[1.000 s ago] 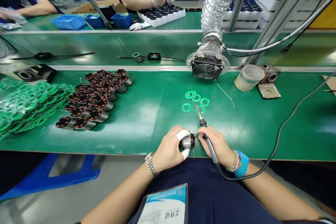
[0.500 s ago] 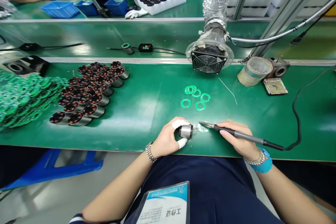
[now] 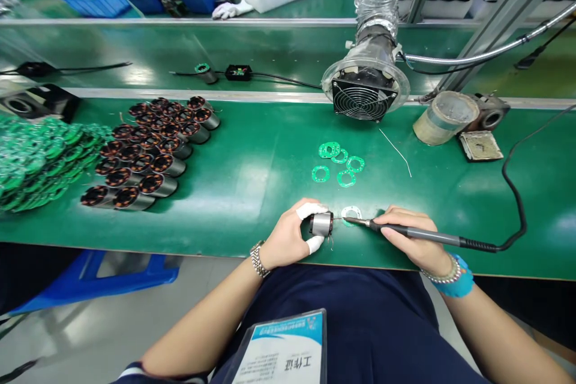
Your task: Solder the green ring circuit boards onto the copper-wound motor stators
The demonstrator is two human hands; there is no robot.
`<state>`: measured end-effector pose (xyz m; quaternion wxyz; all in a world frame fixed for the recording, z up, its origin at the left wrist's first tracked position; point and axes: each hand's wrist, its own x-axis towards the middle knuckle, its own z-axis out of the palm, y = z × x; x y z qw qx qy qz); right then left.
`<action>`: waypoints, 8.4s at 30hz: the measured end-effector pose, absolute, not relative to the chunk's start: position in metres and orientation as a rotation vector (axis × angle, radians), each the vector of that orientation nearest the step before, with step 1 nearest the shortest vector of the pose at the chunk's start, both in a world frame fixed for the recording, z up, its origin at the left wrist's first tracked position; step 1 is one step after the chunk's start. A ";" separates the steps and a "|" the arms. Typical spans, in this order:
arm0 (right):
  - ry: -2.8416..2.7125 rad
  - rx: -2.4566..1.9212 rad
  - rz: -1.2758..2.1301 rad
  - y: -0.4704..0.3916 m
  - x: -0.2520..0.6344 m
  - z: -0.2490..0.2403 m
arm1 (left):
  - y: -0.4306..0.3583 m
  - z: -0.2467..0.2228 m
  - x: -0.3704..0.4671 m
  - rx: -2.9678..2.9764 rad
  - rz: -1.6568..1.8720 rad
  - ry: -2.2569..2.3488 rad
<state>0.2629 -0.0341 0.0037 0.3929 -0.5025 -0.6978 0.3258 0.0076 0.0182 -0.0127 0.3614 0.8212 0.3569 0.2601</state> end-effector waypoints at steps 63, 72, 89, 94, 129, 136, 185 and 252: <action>-1.760 -1.327 0.389 -0.014 0.225 0.008 | 0.029 -0.003 -0.009 2.183 0.385 0.814; -1.574 -1.358 0.767 -0.027 0.214 0.017 | 0.022 -0.001 0.009 2.161 0.504 1.009; -1.591 -1.315 0.933 -0.013 0.195 0.014 | 0.008 -0.012 0.014 2.063 0.660 1.153; -2.044 -1.205 0.755 -0.007 0.191 0.017 | 0.006 -0.014 0.012 1.952 0.702 1.182; -1.710 -1.229 0.951 -0.016 0.205 -0.007 | 0.011 -0.026 -0.001 2.072 0.818 0.856; -1.461 -1.137 1.264 -0.008 0.200 -0.006 | 0.013 -0.023 -0.001 2.000 0.786 0.845; -2.003 -1.239 0.662 -0.020 0.192 0.011 | 0.021 -0.003 0.002 1.378 0.775 0.984; -1.905 -1.180 0.603 -0.034 0.213 0.039 | 0.018 -0.014 -0.006 1.445 0.669 0.879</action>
